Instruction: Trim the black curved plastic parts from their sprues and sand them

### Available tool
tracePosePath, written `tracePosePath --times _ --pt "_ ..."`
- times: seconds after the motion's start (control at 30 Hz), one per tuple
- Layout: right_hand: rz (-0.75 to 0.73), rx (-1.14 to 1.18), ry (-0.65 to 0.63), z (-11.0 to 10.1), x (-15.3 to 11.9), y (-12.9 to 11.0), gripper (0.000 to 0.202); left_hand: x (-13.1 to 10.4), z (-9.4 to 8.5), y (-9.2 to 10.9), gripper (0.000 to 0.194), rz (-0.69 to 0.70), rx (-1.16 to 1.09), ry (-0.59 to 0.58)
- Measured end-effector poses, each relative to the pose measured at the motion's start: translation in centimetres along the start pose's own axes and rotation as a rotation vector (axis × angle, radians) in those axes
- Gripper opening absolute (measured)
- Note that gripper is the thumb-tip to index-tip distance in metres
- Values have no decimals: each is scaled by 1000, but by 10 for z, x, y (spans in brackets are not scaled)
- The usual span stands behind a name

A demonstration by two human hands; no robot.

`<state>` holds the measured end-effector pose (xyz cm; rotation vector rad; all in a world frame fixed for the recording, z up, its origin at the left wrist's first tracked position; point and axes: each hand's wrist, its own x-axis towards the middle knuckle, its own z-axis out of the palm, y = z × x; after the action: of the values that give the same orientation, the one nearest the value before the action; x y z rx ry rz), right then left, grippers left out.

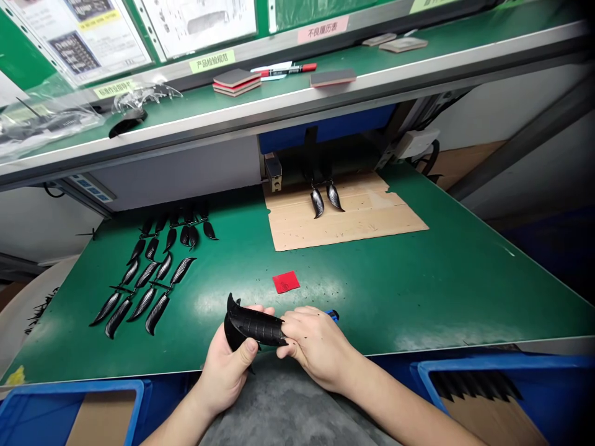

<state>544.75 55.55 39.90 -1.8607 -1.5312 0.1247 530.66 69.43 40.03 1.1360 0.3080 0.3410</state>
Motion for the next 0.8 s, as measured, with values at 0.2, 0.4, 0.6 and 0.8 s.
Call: tracePosePath --times 0.2,0.4,0.6,0.8 --pt "135 330 119 -1 3 -9 58 2 8 4 40 -112 -226 39" --pt "182 396 182 2 7 -17 59 4 11 5 37 -189 -382 34" --pt "146 305 209 4 9 -16 58 6 9 3 38 -192 -412 4" --pt "111 265 164 6 10 -11 57 4 7 2 37 -177 -364 25"
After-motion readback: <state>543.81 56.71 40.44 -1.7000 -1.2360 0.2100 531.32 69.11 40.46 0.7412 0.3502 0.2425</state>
